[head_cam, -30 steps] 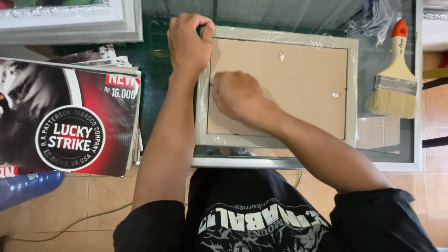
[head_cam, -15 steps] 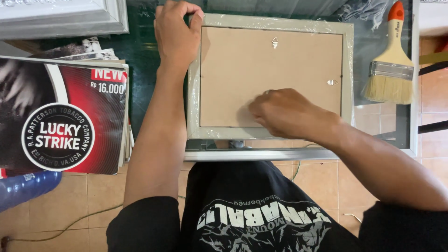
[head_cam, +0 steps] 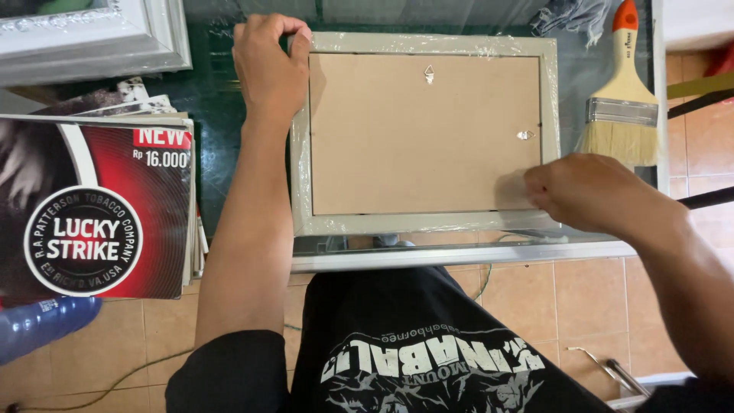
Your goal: Cleaning a picture frame using a brush and a cleaning cloth on a workbench.
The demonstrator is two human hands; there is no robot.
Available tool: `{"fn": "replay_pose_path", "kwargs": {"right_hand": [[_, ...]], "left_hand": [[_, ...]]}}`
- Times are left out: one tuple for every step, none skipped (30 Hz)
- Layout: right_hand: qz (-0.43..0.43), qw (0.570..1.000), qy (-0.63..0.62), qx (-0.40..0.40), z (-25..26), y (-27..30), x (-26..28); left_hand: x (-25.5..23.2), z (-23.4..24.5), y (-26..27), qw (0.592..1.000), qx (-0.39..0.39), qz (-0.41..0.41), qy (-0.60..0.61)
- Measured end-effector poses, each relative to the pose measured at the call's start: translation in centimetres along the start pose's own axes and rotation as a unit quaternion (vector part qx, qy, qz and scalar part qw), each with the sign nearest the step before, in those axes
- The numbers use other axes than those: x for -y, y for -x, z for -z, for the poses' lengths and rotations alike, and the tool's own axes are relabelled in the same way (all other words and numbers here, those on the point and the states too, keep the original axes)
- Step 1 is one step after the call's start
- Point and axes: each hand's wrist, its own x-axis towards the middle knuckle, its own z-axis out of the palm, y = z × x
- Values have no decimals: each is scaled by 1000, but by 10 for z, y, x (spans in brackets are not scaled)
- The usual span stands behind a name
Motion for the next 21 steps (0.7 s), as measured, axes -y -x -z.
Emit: {"fn": "replay_pose_path", "kwargs": {"right_hand": [[7,1000,-9,-1,10,-2,11],[9,1000,-8,-3,14,-19,29],[112,980,-87,-138,18,-35,46],[207,926,-165,-271,21,-51,63],[209,924,-165,-274,32,-67,85],[266,879,-210,-335,44,-82,107],[316,825,-252,-394,55,-97,128],[316,823,-252,-398,60,-117,142],[305,808,-277,-422,64,-137,156],[293,790,-301,-446,69,-157,171],[295,789,-301,-446,71,-158,174],[305,783,-289,-459,73,-159,178],[313,777,-275,-471,74,-160,179],[314,778,-273,-471,72,-147,177],[338,785,-223,-469,70,-134,175],[361,789,-173,-466,68,-121,173],[363,789,-172,-464,56,-114,174],[383,795,-162,-442,44,-108,175],[403,799,-152,-420,34,-102,175],[404,798,-151,-420,29,-89,174],[451,799,-127,-377,22,-76,173]], "left_hand": [[-1,1,0,1000,0,13,2],[0,2,0,1000,-2,13,-1],[1,2,0,1000,-1,12,0],[2,1,-1,1000,0,11,2],[3,2,-1,1000,-2,10,-1],[3,2,-1,1000,0,13,9],[3,1,-2,1000,2,13,21],[5,1,-3,1000,0,10,20],[7,1,-2,1000,-2,9,21],[9,1,-1,1000,-4,9,22],[11,2,-1,1000,-5,10,19],[13,2,-1,1000,-3,13,15],[13,0,-1,1000,-1,18,14],[11,1,-1,1000,-2,20,15],[10,2,-1,1000,-2,20,20],[8,3,0,999,-2,21,25],[8,4,0,999,-3,23,24],[8,4,1,999,4,25,27],[7,4,-1,999,9,25,30],[8,3,-2,999,7,26,30],[7,2,-1,999,12,38,28]]}}
